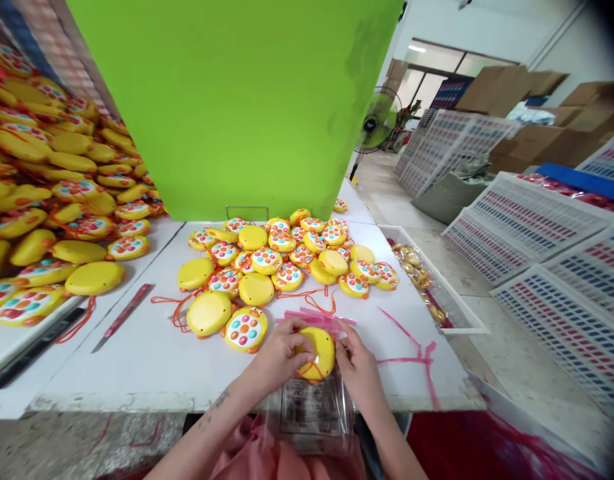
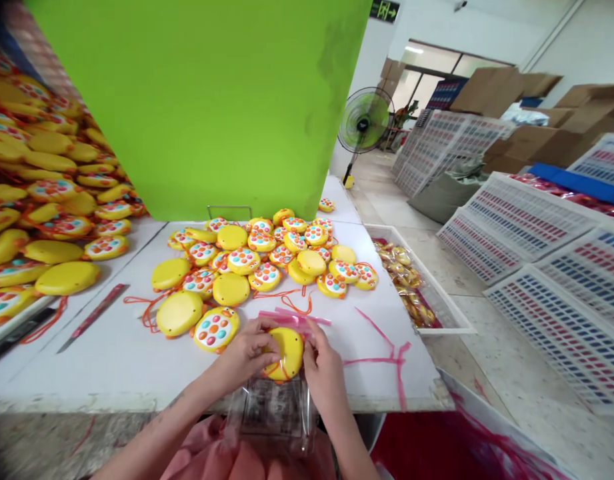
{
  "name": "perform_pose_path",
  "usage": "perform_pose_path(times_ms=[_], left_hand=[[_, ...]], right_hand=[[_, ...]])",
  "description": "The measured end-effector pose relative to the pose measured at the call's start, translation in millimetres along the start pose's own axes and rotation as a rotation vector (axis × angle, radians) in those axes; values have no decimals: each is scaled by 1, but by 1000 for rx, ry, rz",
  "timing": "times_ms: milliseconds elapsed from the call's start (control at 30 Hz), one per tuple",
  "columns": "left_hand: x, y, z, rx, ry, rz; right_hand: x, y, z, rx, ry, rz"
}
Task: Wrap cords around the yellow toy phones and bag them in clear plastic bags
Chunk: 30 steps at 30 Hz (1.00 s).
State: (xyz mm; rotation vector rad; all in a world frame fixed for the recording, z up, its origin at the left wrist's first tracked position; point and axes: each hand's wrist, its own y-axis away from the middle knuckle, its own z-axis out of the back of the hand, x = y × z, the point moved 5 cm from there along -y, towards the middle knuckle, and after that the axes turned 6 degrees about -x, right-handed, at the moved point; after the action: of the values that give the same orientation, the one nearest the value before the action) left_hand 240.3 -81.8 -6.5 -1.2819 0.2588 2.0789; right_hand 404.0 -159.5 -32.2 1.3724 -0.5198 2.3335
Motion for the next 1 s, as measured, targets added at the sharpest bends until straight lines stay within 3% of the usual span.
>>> perform_pose_path(times_ms=[200,300,367,433,567,700,767,867,1000], left_hand=[[-20,2,-8,-19,-155,-18],[-19,7,-4,-149,-176,-46],[-11,13,3,-296,-77,-27],[5,18,5,-358,121,91],[26,23,-13,-189,582,361],[24,20,-20,-164,721,409],[23,19,-22,-179,732,431],[23,17,-28,-169,813,469],[16,14,-28,-124,720,363]], right_hand=[[6,5,1,-166,-237,-112],[9,5,3,-182,-339,-151],[13,7,7,-198,-358,-136],[17,10,10,-219,-350,-114],[21,13,15,-262,-342,-72],[12,10,21,-257,-276,-35],[12,8,26,-269,-137,54],[28,6,27,-282,122,308],[63,4,0,-100,304,615]])
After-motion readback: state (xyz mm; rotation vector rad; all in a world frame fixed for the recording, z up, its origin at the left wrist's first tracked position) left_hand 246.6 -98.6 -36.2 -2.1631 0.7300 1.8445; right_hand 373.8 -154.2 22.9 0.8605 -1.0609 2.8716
